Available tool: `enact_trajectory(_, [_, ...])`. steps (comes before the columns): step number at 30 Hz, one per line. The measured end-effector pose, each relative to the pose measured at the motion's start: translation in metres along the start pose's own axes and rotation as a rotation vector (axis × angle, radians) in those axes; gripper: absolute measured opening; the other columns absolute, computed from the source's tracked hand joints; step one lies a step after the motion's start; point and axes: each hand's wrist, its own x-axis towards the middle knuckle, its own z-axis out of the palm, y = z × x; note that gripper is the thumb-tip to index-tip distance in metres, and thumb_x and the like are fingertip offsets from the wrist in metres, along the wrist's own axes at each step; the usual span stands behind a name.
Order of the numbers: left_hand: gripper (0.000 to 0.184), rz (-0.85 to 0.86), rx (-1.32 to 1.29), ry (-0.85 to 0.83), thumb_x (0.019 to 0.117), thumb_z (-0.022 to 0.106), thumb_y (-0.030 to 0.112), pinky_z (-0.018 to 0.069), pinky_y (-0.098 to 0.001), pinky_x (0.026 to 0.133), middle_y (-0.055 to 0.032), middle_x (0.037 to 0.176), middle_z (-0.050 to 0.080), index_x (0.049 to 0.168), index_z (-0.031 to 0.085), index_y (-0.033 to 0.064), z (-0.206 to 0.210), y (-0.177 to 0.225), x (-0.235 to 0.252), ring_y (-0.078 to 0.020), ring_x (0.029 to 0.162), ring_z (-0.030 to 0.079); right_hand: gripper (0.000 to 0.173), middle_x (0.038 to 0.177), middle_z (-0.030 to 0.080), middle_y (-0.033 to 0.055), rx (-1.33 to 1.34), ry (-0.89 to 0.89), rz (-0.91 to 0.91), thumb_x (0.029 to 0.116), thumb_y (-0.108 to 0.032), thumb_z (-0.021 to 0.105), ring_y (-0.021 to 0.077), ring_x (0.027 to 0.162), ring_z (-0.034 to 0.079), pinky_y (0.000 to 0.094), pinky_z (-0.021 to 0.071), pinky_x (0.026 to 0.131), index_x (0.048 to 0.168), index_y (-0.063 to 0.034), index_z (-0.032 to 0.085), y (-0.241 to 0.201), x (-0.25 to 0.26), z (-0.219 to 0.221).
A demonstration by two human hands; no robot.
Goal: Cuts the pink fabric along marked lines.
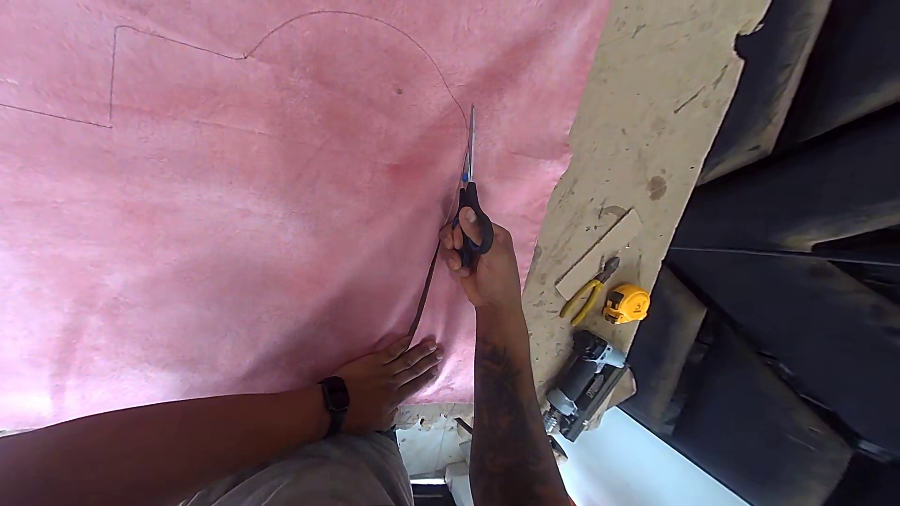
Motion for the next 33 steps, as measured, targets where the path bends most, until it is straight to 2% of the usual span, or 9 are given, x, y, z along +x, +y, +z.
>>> enact_trajectory(13, [0.083,-0.019,-0.015,0.044,0.0973,0.058,0.035,0.0036,-0.0545,0.129,-0.0101,0.174,-0.001,0.165,0.018,0.0064,-0.003,0.003,0.002,-0.0286,0.160,-0.008,0.031,0.069,0.057,0.0069,-0.068,0.002,0.018,0.1031,-0.026,0.063,0.0072,0.047,0.046,0.0191,0.0372,0.039,0.086,-0.0007,0.067,-0.011,0.004,-0.006])
enact_trajectory(15, [0.062,-0.024,-0.077,0.108,0.1002,0.052,0.035,0.0073,-0.0544,0.129,-0.0058,0.172,0.019,0.156,0.041,0.0110,-0.010,0.005,0.001,-0.0276,0.160,0.003,0.032,0.068,0.057,0.0065,-0.087,-0.001,0.027,0.1028,-0.027,0.063,0.0072,0.046,0.046,0.0192,0.0373,0.039,0.084,-0.0014,0.067,-0.013,0.004,-0.008])
enact_trajectory(17, [0.035,-0.085,-0.210,0.344,0.1036,0.047,0.037,0.0227,-0.0481,0.125,0.0046,0.147,0.058,0.127,0.068,0.0202,-0.022,0.004,0.004,-0.0196,0.152,0.033,0.032,0.066,0.056,0.0061,-0.102,-0.008,0.041,0.1018,-0.028,0.065,0.0074,0.045,0.046,0.0195,0.0375,0.039,0.083,-0.0020,0.066,-0.018,0.004,-0.012])
enact_trajectory(19, [0.029,-0.244,-0.454,0.619,0.1025,0.051,0.038,0.0385,-0.0417,0.116,0.0072,0.126,0.070,0.113,0.073,0.0227,-0.049,0.002,0.016,-0.0122,0.136,0.052,0.031,0.066,0.054,0.0057,-0.140,-0.015,0.078,0.1011,-0.031,0.066,0.0074,0.045,0.044,0.0195,0.0360,0.038,0.085,-0.0040,0.066,-0.025,0.001,-0.016])
enact_trajectory(21, [0.035,-0.379,-0.808,0.848,0.1012,0.054,0.038,0.0460,-0.0439,0.112,0.0008,0.133,0.066,0.125,0.070,0.0182,-0.086,-0.002,0.037,-0.0155,0.134,0.054,0.031,0.066,0.055,0.0067,-0.194,-0.016,0.116,0.1001,-0.033,0.067,0.0072,0.043,0.041,0.0190,0.0340,0.036,0.085,-0.0059,0.067,-0.034,-0.001,-0.022])
enact_trajectory(25, [0.055,-0.356,-1.377,1.220,0.1018,0.057,0.037,0.0429,-0.0521,0.116,0.0011,0.156,0.044,0.155,0.047,0.0259,-0.135,-0.011,0.089,-0.0217,0.145,0.041,0.035,0.066,0.055,0.0070,-0.273,-0.041,0.142,0.0969,-0.038,0.071,0.0075,0.044,0.042,0.0199,0.0355,0.039,0.085,-0.0059,0.069,-0.047,0.003,-0.034])
enact_trajectory(28, [0.061,-0.280,-1.534,1.371,0.1027,0.054,0.035,0.0398,-0.0522,0.119,0.0037,0.168,0.028,0.161,0.037,0.0288,-0.152,-0.025,0.117,-0.0231,0.153,0.031,0.035,0.064,0.056,0.0071,-0.288,-0.043,0.170,0.0942,-0.039,0.074,0.0069,0.045,0.046,0.0198,0.0398,0.041,0.084,-0.0052,0.070,-0.054,0.006,-0.037])
enact_trajectory(31, [0.062,-0.076,-1.656,1.440,0.1060,0.047,0.035,0.0375,-0.0523,0.119,0.0002,0.170,0.025,0.165,0.027,0.0282,-0.167,-0.044,0.129,-0.0271,0.153,0.029,0.035,0.063,0.057,0.0073,-0.254,-0.063,0.199,0.0952,-0.035,0.073,0.0067,0.047,0.049,0.0195,0.0421,0.043,0.082,-0.0032,0.069,-0.055,0.007,-0.042])
enact_trajectory(33, [0.065,0.044,-1.698,1.405,0.1080,0.042,0.037,0.0425,-0.0473,0.115,0.0005,0.171,0.020,0.167,0.015,0.0302,-0.175,-0.059,0.134,-0.0258,0.152,0.031,0.037,0.064,0.057,0.0072,-0.237,-0.080,0.207,0.0953,-0.037,0.073,0.0069,0.048,0.051,0.0195,0.0433,0.043,0.081,-0.0031,0.069,-0.054,0.007,-0.045])
